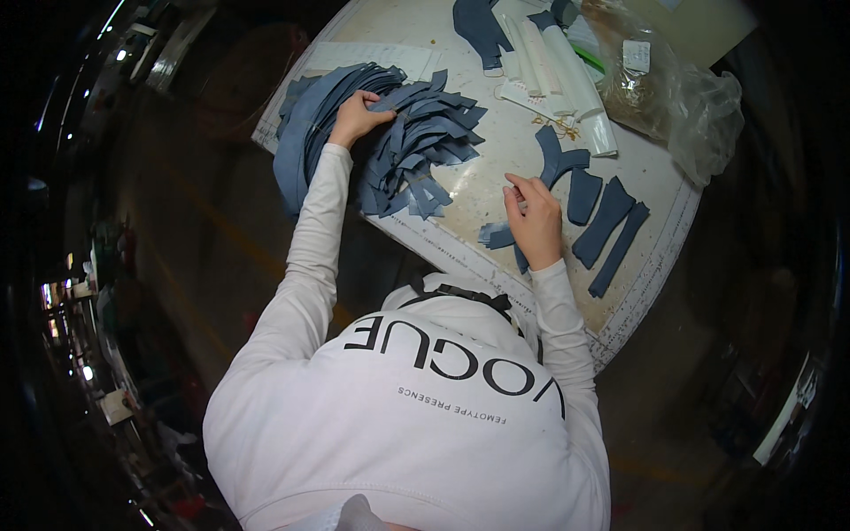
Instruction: The person sorts and stacks gray fabric pieces on a worktable. They pick up individual pieces, align them, and place them into a growing pile. The hands remain in view throughout, handling the fabric by hand without tools.
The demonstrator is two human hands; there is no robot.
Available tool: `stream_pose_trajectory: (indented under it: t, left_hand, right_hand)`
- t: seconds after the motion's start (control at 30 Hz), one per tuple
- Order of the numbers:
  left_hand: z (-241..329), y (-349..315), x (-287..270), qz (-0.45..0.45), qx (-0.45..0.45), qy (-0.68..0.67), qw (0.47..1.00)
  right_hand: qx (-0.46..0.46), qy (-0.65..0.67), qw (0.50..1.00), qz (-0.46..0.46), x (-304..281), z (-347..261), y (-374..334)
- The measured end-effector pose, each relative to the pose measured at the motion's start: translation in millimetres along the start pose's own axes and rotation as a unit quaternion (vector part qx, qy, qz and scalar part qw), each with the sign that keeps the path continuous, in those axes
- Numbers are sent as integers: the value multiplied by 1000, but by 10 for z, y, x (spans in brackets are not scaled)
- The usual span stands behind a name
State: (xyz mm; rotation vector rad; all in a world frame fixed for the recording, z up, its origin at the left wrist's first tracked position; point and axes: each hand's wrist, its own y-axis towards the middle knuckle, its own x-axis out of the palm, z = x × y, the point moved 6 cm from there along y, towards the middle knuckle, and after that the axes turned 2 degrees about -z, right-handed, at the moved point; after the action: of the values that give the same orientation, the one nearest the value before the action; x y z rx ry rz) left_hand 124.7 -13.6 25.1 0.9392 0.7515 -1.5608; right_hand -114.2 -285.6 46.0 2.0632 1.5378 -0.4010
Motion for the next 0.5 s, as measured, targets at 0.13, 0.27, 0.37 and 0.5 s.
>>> stream_pose_trajectory:
  t: [0.13, 0.27, 0.37, 0.5]
  left_hand:
    - [90, -33, -181, -95, -76, -275, 954]
    - [678, -607, -18, -240, -36, -540, 806]
    - [1126, -1006, 312, -290, -24, -664, 689]
    - [1478, -1287, 594, -352, -48, -817, 454]
  right_hand:
    - [-14, 23, 999, -27, 3, -208, 159]
    - [-92, 84, 992, -17, 59, -505, 331]
    - [-99, 159, 982, -1, 229, -593, 408]
    - [-54, 161, 985, -14, 335, -495, 352]
